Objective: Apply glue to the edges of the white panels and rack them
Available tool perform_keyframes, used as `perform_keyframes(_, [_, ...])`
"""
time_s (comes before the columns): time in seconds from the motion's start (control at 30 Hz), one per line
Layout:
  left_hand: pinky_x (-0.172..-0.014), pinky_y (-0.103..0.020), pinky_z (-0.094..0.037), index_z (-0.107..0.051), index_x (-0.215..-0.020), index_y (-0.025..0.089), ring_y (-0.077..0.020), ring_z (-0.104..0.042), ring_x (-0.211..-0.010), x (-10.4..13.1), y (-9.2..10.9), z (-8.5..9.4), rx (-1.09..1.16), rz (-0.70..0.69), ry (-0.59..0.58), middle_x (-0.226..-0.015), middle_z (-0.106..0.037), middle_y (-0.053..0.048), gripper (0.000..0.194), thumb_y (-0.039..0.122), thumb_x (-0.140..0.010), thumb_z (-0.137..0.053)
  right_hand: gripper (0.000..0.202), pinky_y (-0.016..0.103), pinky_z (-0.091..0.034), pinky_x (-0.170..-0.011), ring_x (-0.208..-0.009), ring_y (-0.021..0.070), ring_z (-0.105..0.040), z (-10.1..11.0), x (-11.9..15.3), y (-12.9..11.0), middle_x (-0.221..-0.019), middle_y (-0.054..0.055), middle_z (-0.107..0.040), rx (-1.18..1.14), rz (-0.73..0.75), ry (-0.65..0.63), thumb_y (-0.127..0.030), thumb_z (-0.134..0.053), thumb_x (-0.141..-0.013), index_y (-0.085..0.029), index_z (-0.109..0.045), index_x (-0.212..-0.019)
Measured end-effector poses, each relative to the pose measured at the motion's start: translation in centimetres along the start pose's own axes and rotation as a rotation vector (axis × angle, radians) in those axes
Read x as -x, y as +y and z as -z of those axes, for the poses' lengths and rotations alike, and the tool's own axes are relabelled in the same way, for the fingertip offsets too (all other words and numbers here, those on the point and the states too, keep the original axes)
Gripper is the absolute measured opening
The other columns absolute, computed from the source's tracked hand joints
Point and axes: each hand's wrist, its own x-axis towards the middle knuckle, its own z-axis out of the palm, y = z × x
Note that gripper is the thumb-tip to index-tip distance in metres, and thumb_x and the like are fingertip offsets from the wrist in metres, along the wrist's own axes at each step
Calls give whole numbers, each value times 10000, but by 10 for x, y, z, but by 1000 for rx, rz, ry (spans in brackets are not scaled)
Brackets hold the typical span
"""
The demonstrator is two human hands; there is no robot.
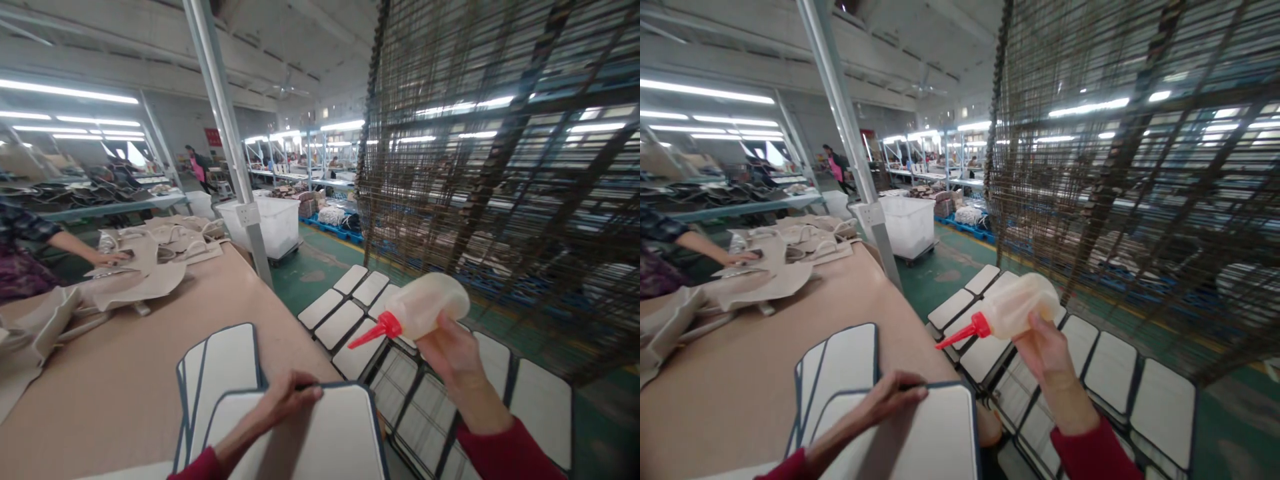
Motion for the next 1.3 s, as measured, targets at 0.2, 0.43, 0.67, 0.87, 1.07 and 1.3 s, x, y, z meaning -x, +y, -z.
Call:
perform_keyframes(0.2, [-572,-205,-357,-752,-893,120,-127,-512,-639,-10,93,104,-253,-275,-59,-712,-653,-19,402,494,-792,-647,673,526,-432,-1005,-1000,326,-660,-35,-18,-63,-936,37,-740,225,-11,-205,-380,-930,-355,-272,-691,-976])
perform_keyframes(0.43, [-568,-184,-390,-774,-868,149,-123,-570,-632,-13,158,133,-404,-437,-241,-708,-698,-14,255,379,-799,-688,768,576,-501,-807,-1015,408,-635,-72,-24,-100,-978,148,-719,372,-25,-297,-228,-855,-339,-160,-648,-1076])
perform_keyframes(0.67, [-615,-196,-427,-786,-866,162,-144,-611,-673,-18,175,137,-385,-426,-297,-746,-727,-23,221,354,-782,-716,800,560,-484,-856,-998,355,-652,-69,-34,-119,-1124,113,-689,323,219,-415,-407,-887,-403,-193,-642,-1134])
perform_keyframes(0.87, [-662,-202,-454,-792,-865,168,-160,-636,-722,-26,179,132,-319,-374,-382,-792,-747,-32,208,337,-751,-749,836,560,-438,-935,-1062,354,-625,-57,-38,-109,-1110,129,-690,315,136,-420,-354,-904,-401,-173,-629,-1169])
perform_keyframes(1.07, [-670,-208,-464,-795,-853,171,-167,-637,-730,-33,180,133,-268,-360,-400,-789,-751,-30,254,380,-710,-780,823,567,-475,-868,-931,360,-673,-49,-33,-91,-1040,165,-703,209,-47,-465,-270,-900,-398,-153,-636,-1169])
perform_keyframes(1.3, [-721,-230,-479,-795,-885,175,-192,-655,-789,-34,170,132,-214,-356,-427,-832,-758,-48,335,448,-692,-777,796,521,-474,-909,-917,309,-681,-39,-41,-73,-1009,112,-713,160,-88,-442,-343,-909,-392,-179,-654,-1127])
